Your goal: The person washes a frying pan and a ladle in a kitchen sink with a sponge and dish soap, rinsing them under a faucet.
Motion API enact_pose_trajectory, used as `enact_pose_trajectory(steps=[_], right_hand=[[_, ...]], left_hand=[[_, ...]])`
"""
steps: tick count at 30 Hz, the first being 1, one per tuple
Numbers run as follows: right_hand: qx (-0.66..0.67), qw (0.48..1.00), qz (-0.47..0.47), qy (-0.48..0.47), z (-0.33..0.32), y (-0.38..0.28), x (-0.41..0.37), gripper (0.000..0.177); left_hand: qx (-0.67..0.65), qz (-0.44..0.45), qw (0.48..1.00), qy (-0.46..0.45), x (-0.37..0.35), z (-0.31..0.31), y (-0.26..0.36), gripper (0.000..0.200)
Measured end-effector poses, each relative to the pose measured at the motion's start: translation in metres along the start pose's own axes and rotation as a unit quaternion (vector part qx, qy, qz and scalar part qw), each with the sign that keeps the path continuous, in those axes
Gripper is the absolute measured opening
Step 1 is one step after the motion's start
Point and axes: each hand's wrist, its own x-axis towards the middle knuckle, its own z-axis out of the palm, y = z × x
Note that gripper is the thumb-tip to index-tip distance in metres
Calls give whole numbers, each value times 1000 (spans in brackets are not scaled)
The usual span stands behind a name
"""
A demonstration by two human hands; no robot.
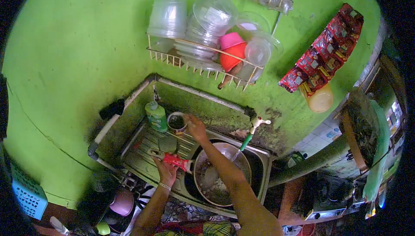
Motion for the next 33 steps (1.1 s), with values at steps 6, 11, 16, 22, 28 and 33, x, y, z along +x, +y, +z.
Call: enact_pose_trajectory(steps=[6, 11, 16, 22, 28, 33], right_hand=[[458, 823, 324, 89, -69, 56, -127, 30], [654, 565, 453, 218, -91, 126, -152, 40], [694, 535, 357, 323, -93, 128, -134, 56], [751, 523, 341, 216, -88, 88, -111, 54], [773, 525, 280, 221, -103, 81, -124, 53], [772, 518, 364, 60, -121, 51, -122, 53]], left_hand=[[33, 15, 999, -23, 0, 26, -10, 62], [104, 26, 994, 32, 0, 39, -19, 68], [84, 75, 993, -35, -6, 41, -25, 60], [105, 81, 991, -2, -23, 44, -24, 62], [142, 73, 987, -1, -34, 42, -24, 65], [148, 87, 985, 14, -36, 41, -26, 68]])
